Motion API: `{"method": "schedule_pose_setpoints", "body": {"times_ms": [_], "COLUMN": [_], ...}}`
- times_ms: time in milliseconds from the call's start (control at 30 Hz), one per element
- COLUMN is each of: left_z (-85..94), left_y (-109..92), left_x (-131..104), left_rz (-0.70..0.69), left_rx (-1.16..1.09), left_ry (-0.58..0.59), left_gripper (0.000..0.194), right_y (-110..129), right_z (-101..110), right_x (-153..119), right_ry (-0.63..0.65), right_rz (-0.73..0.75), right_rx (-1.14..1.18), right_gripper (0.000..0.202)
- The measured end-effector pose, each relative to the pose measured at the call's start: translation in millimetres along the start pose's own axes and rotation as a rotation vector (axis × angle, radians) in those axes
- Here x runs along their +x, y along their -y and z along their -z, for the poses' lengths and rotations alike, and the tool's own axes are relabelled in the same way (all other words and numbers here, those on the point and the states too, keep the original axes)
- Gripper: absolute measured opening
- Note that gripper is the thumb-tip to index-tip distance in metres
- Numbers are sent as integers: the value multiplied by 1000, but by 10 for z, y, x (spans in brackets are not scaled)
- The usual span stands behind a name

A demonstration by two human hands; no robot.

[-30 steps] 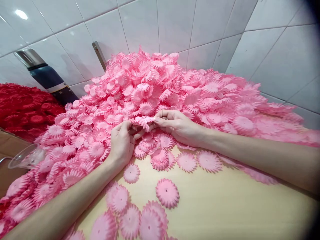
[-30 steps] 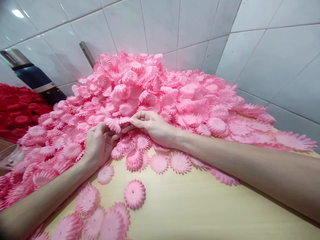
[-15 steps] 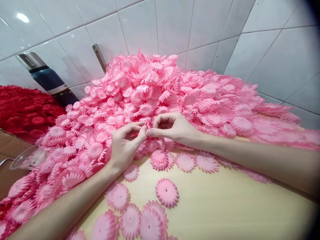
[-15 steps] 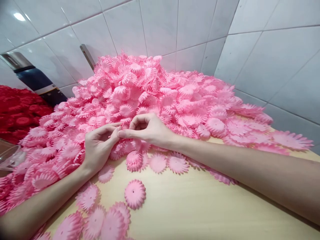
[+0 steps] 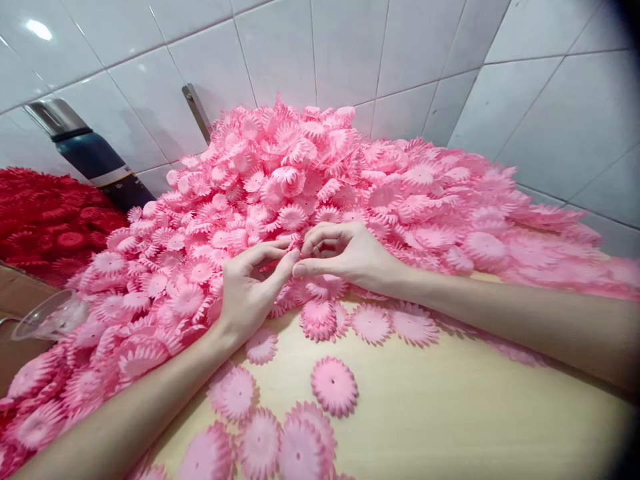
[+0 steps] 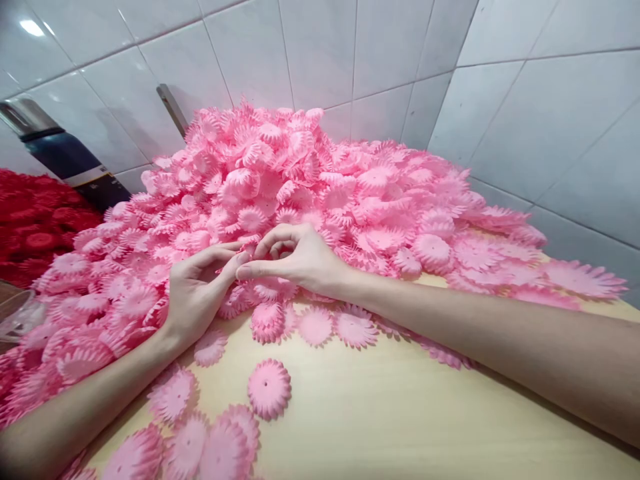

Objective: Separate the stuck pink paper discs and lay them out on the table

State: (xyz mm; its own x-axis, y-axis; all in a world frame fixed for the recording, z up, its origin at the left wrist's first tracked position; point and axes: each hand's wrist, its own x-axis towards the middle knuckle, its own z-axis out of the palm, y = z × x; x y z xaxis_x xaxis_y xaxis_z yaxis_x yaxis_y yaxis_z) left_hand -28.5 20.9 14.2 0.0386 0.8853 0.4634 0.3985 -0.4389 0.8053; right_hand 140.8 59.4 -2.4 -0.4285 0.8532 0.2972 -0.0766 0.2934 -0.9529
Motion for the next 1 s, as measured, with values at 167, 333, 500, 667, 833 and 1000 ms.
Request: {"method": "schedule_pose_setpoints", "body": {"times_ms": [167, 333, 500, 667, 833, 1000], "left_z": [6, -3, -6, 12, 32, 17], "left_y": [19, 127, 150, 64, 111, 167], "left_x": [11, 30, 36, 46, 55, 45], "left_rz": [38, 143, 165, 32, 17, 103], "left_rx": [-50, -219, -321, -70, -26, -99], "left_ry": [26, -22, -33, 53, -30, -141], "left_gripper": [12, 14, 16, 17, 11, 9], "right_y": [0, 30, 24, 10, 18, 42], "right_z": [23, 29, 19, 24, 25, 12], "right_x": [17, 30, 43, 26, 29, 42], "right_ry": [8, -12, -69, 30, -38, -111], "right_rz": [52, -39, -33, -61, -36, -52], "right_rx": [-15, 60, 19, 104, 87, 34], "right_gripper": [19, 17, 15, 18, 17, 11]}}
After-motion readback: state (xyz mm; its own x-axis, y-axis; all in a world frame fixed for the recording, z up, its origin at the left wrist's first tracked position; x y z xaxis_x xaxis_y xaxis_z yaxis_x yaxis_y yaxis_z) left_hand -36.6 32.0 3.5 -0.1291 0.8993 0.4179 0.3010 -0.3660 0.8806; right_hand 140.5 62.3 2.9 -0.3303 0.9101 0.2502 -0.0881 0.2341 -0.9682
